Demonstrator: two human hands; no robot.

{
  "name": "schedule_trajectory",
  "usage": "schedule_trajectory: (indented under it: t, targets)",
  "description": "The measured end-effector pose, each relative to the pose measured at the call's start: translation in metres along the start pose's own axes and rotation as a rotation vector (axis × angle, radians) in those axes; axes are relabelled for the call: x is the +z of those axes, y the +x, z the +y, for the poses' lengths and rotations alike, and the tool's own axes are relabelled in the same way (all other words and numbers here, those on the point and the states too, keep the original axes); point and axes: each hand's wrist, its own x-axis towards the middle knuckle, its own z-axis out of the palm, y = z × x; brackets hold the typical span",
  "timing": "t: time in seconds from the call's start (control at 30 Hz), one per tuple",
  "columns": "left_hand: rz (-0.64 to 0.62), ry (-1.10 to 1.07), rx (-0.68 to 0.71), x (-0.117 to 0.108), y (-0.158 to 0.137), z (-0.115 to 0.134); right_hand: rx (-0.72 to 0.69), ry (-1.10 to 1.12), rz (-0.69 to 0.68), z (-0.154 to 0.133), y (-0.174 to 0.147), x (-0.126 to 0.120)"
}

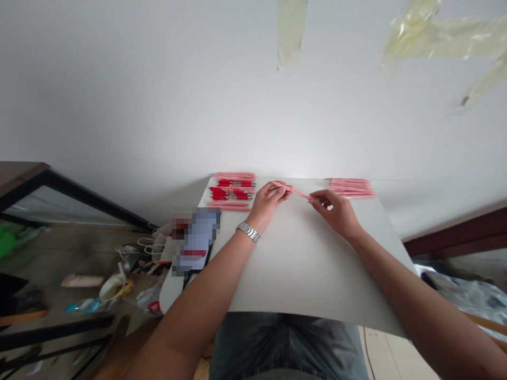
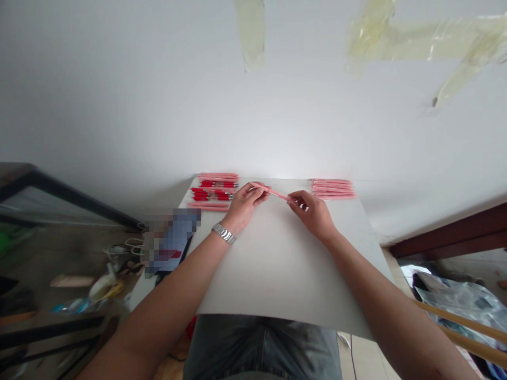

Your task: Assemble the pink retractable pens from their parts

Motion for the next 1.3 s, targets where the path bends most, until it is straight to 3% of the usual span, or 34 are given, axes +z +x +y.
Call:
schedule_trajectory:
  t: [0.43,0.9,1.3]
  targets:
    - [-0.021,-0.002,0.000,0.002,-0.002,0.003,0.060,0.080,-0.088,-0.004,0.001,-0.002]
    - [0.046,-0.014,0.008,0.002,-0.001,0.003,0.012,0.065,-0.035,0.002,0.001,0.002]
    - [0.012,-0.010,-0.018,0.001,0.000,0.002,0.022,0.046,-0.062,0.006,0.002,0.001]
